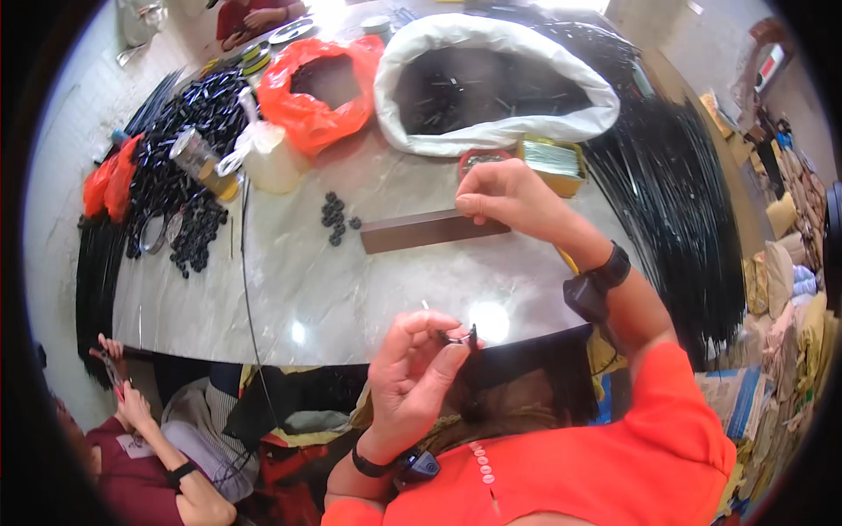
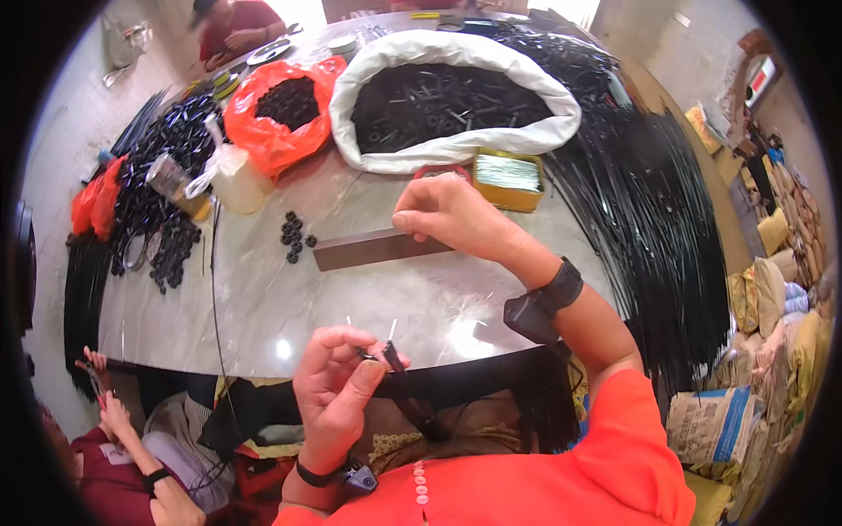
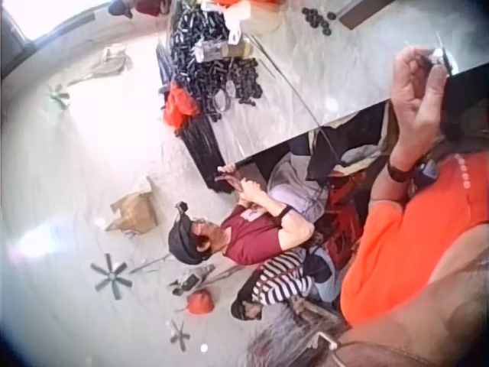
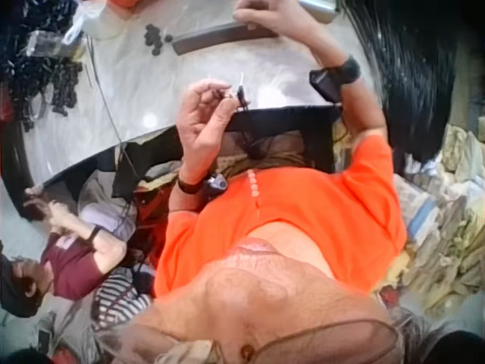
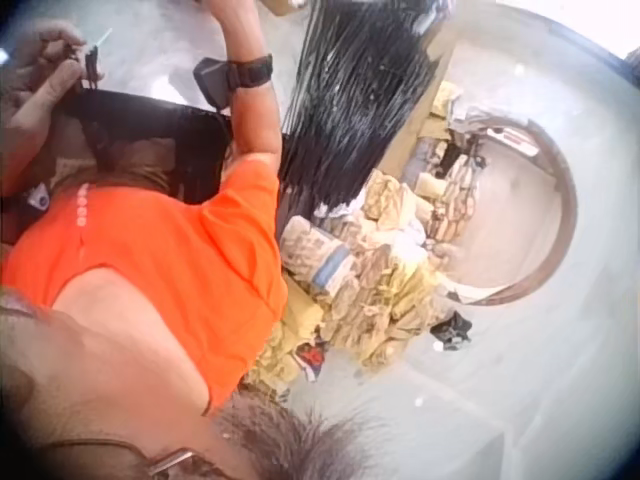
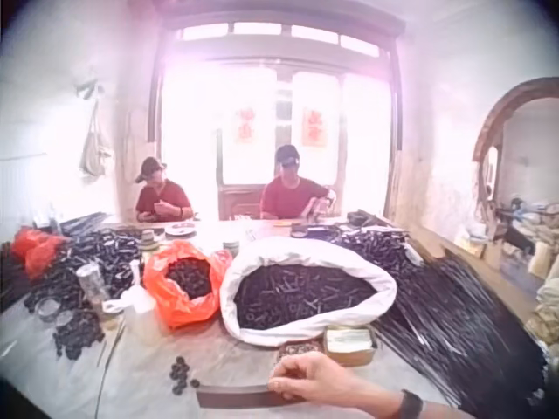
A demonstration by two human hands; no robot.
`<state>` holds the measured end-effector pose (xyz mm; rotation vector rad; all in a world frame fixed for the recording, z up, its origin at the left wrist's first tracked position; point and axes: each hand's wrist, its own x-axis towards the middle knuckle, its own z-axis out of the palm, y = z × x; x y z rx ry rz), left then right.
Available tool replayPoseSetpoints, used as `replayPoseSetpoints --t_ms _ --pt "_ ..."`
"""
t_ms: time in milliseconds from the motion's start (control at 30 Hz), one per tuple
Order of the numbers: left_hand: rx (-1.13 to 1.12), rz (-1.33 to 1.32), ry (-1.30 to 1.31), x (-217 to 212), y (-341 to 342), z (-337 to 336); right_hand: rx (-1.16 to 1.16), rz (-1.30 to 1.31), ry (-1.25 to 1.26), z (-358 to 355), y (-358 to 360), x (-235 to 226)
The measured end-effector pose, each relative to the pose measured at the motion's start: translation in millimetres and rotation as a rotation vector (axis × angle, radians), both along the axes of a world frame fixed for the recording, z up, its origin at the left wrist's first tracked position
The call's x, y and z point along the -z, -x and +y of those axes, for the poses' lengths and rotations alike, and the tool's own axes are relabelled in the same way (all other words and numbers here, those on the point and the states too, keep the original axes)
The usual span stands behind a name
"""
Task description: The person attaches metal ribs to a central hub and cuts excess wire using pliers at a workbench.
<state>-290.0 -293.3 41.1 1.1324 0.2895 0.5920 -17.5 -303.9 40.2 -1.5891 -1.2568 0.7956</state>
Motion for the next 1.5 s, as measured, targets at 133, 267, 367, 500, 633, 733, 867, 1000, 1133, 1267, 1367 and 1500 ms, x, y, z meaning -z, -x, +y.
replayPoseSetpoints --t_ms 133,267,367,500,633,733,867,1000,1133,1267,1367,1500 --pt "0.005 -0.045 0.006 4.6 0.3 -2.3 -0.124 -0.086 0.014 29.6 21.0 2.6" --pt "-0.001 -0.023 -0.021 4.7 5.8 -2.3 -0.210 -0.381 -0.104 77.9 41.0 25.1" --pt "-0.001 -0.032 -0.009 3.7 8.9 -3.4 -0.186 -0.534 -0.084 109.2 56.9 27.5" --pt "0.038 -0.076 0.003 3.9 12.5 -1.5 -0.151 -0.717 0.041 137.9 67.1 34.3" --pt "0.057 -0.077 -0.003 3.8 17.6 0.0 -0.188 -0.652 0.153 153.1 67.5 42.2" --pt "0.064 -0.085 0.016 -3.8 18.6 -1.6 -0.162 -0.634 0.007 150.6 61.8 45.9" --pt "0.050 -0.107 0.030 2.0 22.2 -2.1 -0.249 -0.146 -0.030 107.7 57.2 25.4" --pt "-0.031 -0.117 0.044 3.5 20.6 -6.9 -0.377 0.278 0.037 23.1 64.8 -26.2" --pt "-0.095 -0.090 -0.048 1.6 15.9 -14.9 -0.429 0.389 0.048 -34.4 73.4 -42.2" --pt "-0.126 -0.119 -0.088 -1.6 6.8 -25.2 -0.366 0.586 0.013 -57.9 84.1 -36.4" --pt "-0.136 -0.121 -0.112 -3.3 5.0 -31.4 -0.402 0.658 0.005 -64.2 81.1 -32.5" --pt "-0.154 -0.078 -0.131 -7.1 4.8 -36.8 -0.404 0.711 -0.009 -69.0 82.1 -28.5"
